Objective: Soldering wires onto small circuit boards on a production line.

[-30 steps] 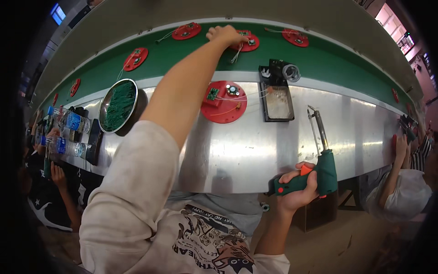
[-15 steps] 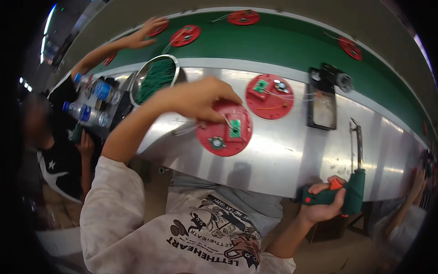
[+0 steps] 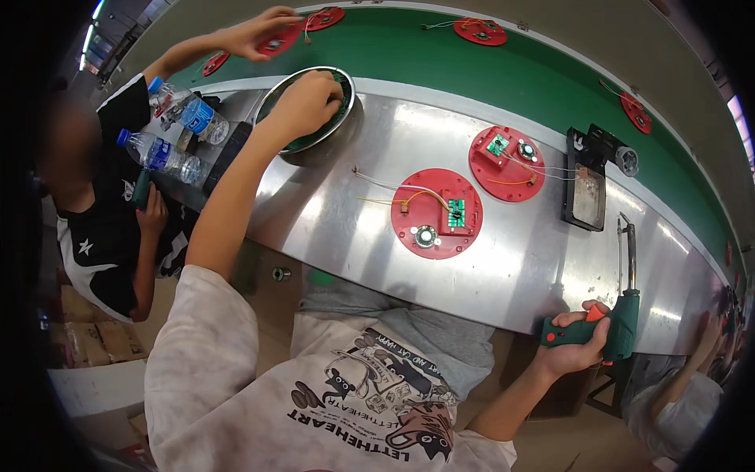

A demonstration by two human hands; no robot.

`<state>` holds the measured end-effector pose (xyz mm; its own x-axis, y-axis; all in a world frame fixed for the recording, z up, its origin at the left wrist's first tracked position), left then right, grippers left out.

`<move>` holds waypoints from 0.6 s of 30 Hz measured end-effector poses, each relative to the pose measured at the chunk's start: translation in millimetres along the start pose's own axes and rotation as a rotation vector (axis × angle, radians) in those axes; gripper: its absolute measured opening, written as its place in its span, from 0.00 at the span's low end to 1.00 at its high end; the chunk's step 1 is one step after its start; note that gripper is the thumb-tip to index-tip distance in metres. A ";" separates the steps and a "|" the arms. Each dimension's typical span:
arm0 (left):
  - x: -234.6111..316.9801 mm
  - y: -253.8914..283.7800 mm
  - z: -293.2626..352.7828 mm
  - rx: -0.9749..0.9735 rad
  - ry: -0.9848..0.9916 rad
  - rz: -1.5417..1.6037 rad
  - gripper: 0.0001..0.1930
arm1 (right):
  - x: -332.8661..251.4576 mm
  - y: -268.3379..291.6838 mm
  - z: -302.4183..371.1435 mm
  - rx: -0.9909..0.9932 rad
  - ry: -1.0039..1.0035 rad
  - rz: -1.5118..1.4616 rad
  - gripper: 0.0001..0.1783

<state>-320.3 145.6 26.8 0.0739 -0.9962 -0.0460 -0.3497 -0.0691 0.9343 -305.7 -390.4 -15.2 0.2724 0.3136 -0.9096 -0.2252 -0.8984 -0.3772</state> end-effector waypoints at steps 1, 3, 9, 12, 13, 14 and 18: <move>3.1 2.6 -2.0 0.002 -0.005 0.006 0.07 | -0.5 2.8 -1.2 -0.016 0.011 0.005 0.20; 2.5 2.9 -6.0 -0.096 0.087 0.148 0.07 | -0.9 5.3 -0.4 -0.027 0.026 0.013 0.20; -19.8 25.1 -2.0 0.204 0.219 0.664 0.07 | -2.4 -1.9 0.4 -0.089 0.047 0.030 0.18; -15.8 31.6 -2.2 0.285 0.237 0.942 0.07 | -3.2 0.0 1.1 -0.124 0.055 0.010 0.18; -9.9 39.6 -2.6 0.330 0.203 1.013 0.07 | -3.3 0.3 1.9 -0.135 0.053 0.006 0.18; -4.1 45.1 -2.3 0.331 0.201 1.013 0.07 | -3.6 0.9 2.1 -0.135 0.055 0.006 0.18; 35.6 59.0 1.8 0.273 0.199 1.079 0.07 | -3.3 -2.3 7.4 -0.199 0.015 -0.003 0.18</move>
<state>-340.0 105.9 79.7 -0.2515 -0.5177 0.8178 -0.5109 0.7886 0.3422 -312.9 -387.1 -12.6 0.2868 0.3130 -0.9054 -0.0355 -0.9410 -0.3365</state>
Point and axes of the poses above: each hand's wrist, its own z-axis away from the middle knuckle, its own y-axis out of the back of the hand, x = y × z, the point moved 6 cm from there along -z, towards the middle knuckle, and after that the axes turned 5 degrees about -z, right-handed, at the moved point
